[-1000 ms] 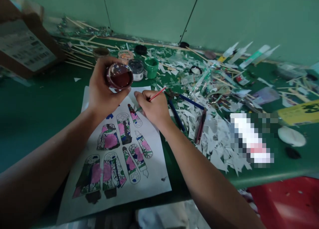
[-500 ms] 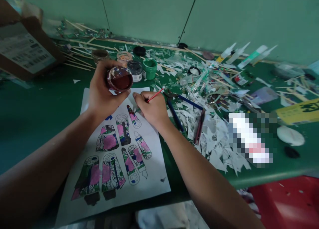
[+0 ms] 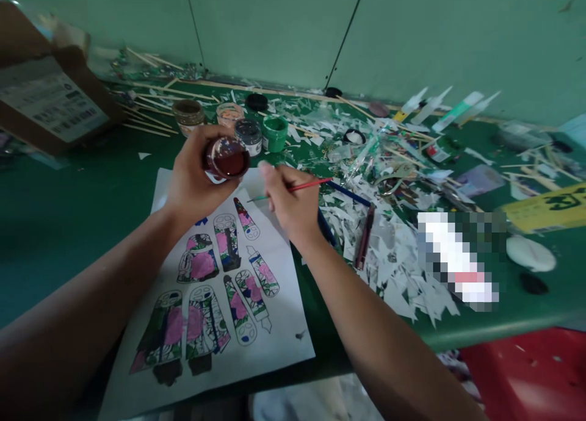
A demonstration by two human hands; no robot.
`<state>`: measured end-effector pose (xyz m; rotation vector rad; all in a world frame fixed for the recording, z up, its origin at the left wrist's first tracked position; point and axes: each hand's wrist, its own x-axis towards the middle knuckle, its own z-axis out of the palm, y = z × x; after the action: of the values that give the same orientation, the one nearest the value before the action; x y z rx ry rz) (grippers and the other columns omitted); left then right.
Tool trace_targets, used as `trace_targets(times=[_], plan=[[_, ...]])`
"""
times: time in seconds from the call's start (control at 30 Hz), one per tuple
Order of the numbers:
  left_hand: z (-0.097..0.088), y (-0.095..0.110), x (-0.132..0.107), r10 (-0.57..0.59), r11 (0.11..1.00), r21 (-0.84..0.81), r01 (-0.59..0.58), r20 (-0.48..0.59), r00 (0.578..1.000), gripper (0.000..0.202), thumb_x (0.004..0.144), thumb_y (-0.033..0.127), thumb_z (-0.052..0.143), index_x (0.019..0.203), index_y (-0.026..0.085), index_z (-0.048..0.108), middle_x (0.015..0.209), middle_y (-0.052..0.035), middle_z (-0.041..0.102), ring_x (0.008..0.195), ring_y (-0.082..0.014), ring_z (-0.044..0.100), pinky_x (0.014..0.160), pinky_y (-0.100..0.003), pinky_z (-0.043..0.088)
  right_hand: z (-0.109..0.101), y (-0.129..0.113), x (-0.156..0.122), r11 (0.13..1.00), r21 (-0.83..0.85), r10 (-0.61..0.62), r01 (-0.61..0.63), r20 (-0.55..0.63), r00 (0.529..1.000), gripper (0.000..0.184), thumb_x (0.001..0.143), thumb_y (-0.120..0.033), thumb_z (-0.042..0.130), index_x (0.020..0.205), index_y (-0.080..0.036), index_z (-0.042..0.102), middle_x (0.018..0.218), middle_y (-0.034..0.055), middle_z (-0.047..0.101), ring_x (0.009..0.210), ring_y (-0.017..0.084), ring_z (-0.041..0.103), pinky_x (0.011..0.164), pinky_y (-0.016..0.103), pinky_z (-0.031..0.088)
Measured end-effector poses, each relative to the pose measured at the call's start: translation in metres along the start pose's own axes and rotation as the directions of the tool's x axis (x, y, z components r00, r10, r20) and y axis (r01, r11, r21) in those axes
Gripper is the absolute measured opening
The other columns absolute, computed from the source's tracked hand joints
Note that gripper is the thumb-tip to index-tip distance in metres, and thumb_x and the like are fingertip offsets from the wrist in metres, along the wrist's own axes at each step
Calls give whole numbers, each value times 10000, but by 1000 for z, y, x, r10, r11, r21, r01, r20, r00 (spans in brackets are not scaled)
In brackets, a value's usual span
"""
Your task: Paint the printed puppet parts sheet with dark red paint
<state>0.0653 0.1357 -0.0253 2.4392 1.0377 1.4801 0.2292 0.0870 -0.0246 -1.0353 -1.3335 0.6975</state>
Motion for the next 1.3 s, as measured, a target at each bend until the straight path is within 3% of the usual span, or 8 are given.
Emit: trace_targets(times=[0.07,0.13,0.27,0.47,0.73,0.87,1.07,1.3], plan=[[-1,1,0,11,1000,5,-12,40,999,443,775,232,674,1158,273,453,1144,-45,581,1081,-257,606,857,-414,553,-4,-2,0,989,127,-55,72,-129,990,457,888,-484,527,509,-229,520,414,-52,455,346,78,425,383,247,366],[-2,2,-1,27,1000,0,-27,91,995,454,768,211,676,1163,269,460,1152,-49,585,1072,-252,608,840,-391,550,-8,-4,1,976,190,-74,107,-174,982,464,901,-519,488,542,-236,565,430,-33,492,348,92,443,366,260,368],[-3,4,-1,43,999,-9,-42,154,987,455,771,198,667,1175,266,469,1175,-58,583,1053,-241,613,811,-363,544,-7,-6,-1,987,124,-83,102,-148,986,469,926,-520,441,599,-234,617,482,-11,560,399,106,521,388,265,413],[-2,4,-1,30,1000,-7,-29,152,988,433,778,194,641,1174,270,480,1171,-57,593,1032,-234,620,800,-352,538,-2,-9,-3,994,52,-91,92,-9,996,363,892,-516,526,691,-231,628,591,-22,603,454,84,536,429,245,434],[-1,2,-1,13,1000,-3,-13,87,996,451,743,175,658,1148,277,489,1125,-55,605,1029,-251,615,826,-381,540,-6,-5,-2,998,-65,5,-13,-123,992,503,931,-588,359,586,-242,478,497,-20,470,411,95,478,431,259,426],[-1,-1,-1,-32,999,10,32,25,999,469,742,186,672,1156,272,468,1142,-56,583,1073,-262,595,906,-413,516,-4,-3,-2,994,-67,82,-82,-5,997,527,927,-605,356,568,-241,485,423,-43,428,365,87,458,427,251,420],[1,-4,0,-59,998,-8,59,19,998,481,733,200,694,1148,264,458,1161,-59,576,1107,-272,588,918,-411,517,0,4,-1,980,-127,167,-151,130,977,490,839,-583,563,520,-217,500,393,-52,473,364,79,496,422,240,386],[2,-5,0,-52,998,-27,52,11,999,508,716,180,714,1145,270,457,1162,-59,577,1108,-276,589,938,-429,510,2,0,-1,954,-271,178,-129,163,970,431,872,-332,587,473,-205,481,360,-64,464,360,62,458,433,239,342]])
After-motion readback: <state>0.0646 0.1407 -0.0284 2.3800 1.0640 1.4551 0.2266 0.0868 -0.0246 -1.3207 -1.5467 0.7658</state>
